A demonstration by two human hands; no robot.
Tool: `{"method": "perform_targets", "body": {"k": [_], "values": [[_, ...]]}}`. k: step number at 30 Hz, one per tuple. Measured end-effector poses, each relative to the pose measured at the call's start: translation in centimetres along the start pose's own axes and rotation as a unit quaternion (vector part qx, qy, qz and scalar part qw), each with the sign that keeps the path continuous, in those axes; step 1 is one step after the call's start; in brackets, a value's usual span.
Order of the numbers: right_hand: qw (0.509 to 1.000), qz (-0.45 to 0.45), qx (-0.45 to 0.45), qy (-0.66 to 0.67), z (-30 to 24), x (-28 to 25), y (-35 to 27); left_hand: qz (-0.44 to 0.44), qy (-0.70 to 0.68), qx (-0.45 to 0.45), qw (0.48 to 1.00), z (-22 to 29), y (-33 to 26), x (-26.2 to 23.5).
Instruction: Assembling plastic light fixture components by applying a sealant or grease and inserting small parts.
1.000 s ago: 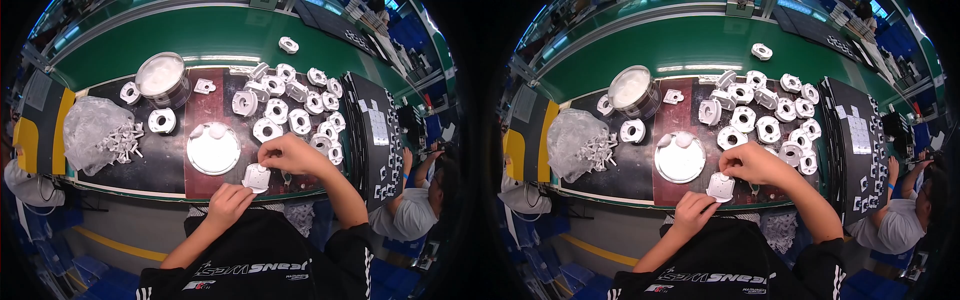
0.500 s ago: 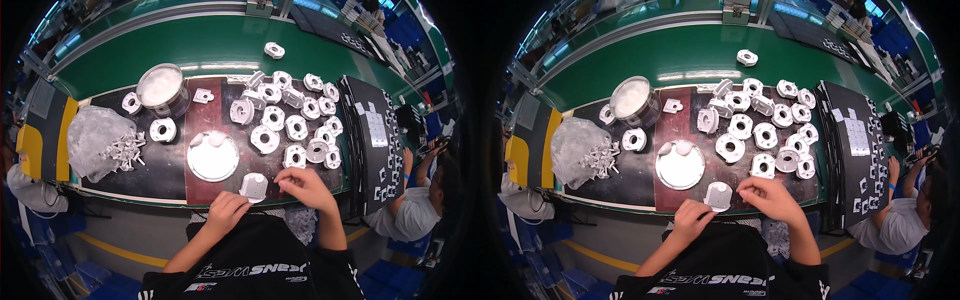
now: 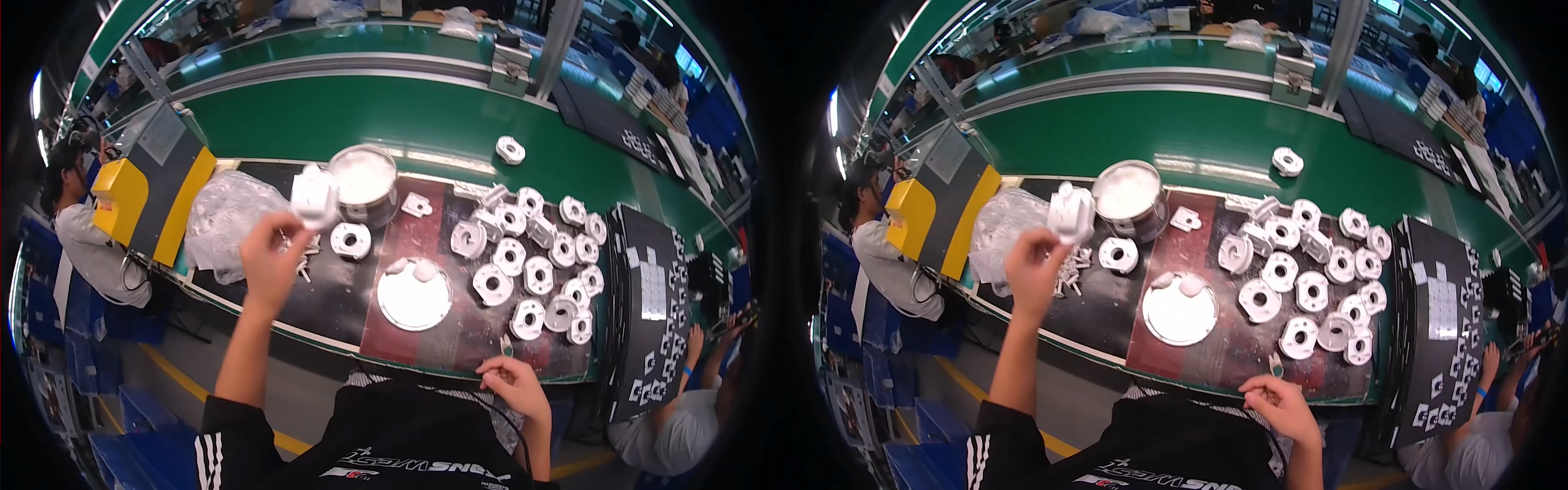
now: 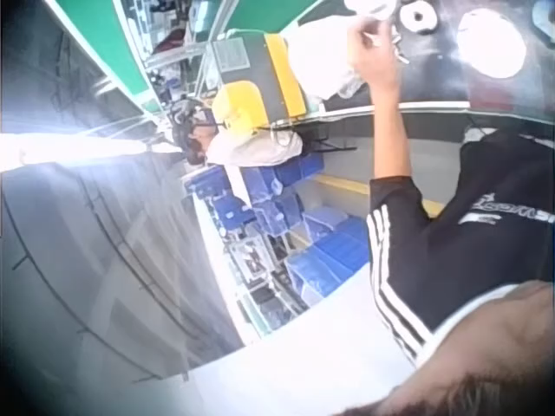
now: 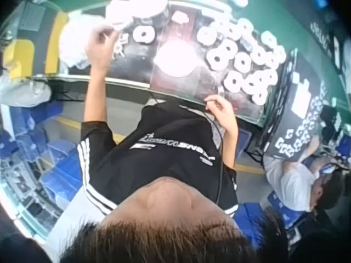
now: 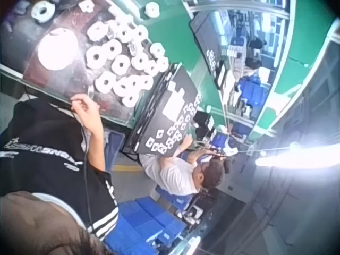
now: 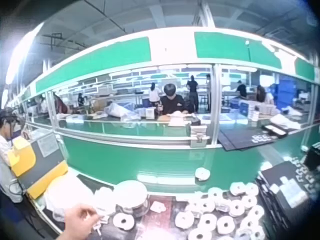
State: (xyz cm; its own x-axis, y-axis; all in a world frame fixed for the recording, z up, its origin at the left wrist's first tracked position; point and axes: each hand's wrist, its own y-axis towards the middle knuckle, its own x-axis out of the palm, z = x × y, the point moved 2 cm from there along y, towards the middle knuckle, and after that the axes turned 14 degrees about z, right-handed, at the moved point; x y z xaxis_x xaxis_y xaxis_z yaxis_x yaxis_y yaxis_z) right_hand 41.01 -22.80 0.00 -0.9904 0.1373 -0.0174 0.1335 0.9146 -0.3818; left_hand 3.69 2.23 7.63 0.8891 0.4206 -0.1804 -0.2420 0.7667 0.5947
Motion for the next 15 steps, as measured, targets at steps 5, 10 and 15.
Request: {"method": "perform_targets", "body": {"k": [5, 10, 15], "values": [[0.995, -0.033, -0.058, -0.072, -5.1, -0.9, 0.7, -0.006, -0.076, 0.0, 0.997, -8.2, 10.7, 1.6], [0.94, 0.09, -0.233, -0.232, -16.9, -2.5, 10.4, -0.017, -0.044, -0.013, 0.999, -15.9, 16.9, 3.9], [0.848, 0.187, -0.297, -0.397, -21.7, -4.1, 29.5, -0.056, -0.004, -0.046, 0.997, -20.8, 19.1, 8.2]]}}
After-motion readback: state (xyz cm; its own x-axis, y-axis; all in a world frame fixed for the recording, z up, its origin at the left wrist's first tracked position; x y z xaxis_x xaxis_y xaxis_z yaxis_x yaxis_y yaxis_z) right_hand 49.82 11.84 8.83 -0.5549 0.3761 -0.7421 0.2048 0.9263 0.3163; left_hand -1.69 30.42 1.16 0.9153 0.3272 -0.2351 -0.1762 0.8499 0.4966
